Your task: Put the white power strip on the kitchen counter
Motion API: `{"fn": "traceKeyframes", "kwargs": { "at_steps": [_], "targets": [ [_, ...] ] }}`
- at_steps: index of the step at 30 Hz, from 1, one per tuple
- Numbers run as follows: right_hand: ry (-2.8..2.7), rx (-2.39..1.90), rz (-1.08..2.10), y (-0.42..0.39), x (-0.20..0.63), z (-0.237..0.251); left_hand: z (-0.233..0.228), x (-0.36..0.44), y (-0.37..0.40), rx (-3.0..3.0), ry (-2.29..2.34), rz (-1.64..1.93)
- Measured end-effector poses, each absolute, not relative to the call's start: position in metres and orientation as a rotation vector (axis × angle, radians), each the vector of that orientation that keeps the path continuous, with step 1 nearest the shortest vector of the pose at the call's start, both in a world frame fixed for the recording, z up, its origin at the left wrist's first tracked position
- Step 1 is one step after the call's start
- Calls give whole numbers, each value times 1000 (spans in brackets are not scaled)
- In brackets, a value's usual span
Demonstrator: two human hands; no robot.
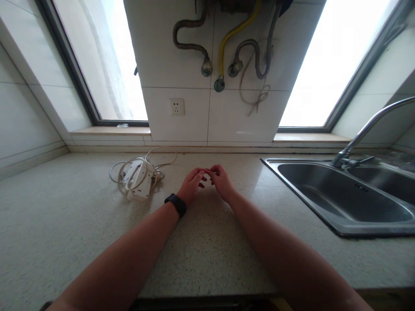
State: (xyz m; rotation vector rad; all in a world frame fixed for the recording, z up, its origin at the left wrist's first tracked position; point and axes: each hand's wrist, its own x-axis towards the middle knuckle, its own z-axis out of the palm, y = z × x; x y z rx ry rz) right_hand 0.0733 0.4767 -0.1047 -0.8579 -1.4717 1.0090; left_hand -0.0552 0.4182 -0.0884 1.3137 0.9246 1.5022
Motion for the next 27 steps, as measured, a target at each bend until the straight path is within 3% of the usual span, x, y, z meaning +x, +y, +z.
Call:
{"fn": "traceKeyframes", "kwargs": {
  "at_steps": [9,27],
  "targets": [
    [-1425,-899,1047,478,71,-104,-76,-67,419,645,570,1386],
    [-1541,-892,1010,474,70,-105,-75,-68,415,792,442,1268]
  ]
}}
